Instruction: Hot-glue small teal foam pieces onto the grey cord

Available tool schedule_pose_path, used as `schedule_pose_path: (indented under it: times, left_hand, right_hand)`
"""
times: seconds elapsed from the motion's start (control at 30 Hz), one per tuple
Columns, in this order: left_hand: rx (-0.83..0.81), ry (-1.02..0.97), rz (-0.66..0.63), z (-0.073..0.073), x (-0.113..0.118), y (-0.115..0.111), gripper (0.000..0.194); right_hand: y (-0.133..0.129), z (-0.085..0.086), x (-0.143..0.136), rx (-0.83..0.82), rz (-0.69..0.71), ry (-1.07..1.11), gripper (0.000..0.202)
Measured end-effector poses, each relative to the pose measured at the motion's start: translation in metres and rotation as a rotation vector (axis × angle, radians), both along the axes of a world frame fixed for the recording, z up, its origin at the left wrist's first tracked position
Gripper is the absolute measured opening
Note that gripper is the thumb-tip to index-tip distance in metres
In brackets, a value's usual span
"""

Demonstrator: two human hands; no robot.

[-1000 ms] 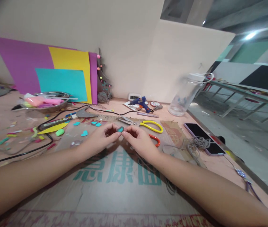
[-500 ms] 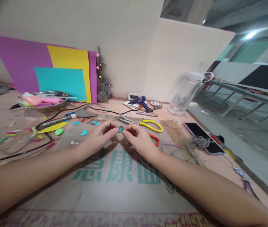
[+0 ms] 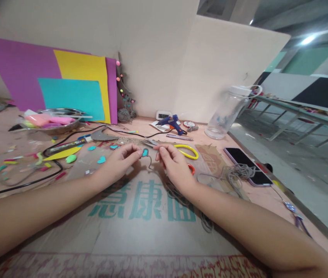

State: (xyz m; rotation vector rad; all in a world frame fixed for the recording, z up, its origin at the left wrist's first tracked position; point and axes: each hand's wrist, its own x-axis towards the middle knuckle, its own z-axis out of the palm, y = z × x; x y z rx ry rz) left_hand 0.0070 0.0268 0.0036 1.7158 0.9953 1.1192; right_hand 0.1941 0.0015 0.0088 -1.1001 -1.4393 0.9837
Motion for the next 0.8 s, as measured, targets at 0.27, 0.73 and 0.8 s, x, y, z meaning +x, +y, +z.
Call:
schedule_pose_path:
  times: [0.27, 0.73, 0.8]
  left_hand:
    - [-0.02, 0.008, -0.008, -0.003, 0.0, 0.002, 0.023]
    - [-0.003, -0.002, 0.0, -0.002, 0.001, 0.001, 0.021]
    - [0.0, -0.002, -0.004, -0.003, 0.001, 0.002, 0.022]
  right_hand:
    - [0.001, 0.003, 0.0, -0.029, -0.054, -0.036, 0.023]
    - [0.012, -0.01, 0.003, 0.132, -0.007, -0.059, 0.02]
    - [0.012, -0.011, 0.003, 0.131, -0.007, -0.069, 0.023]
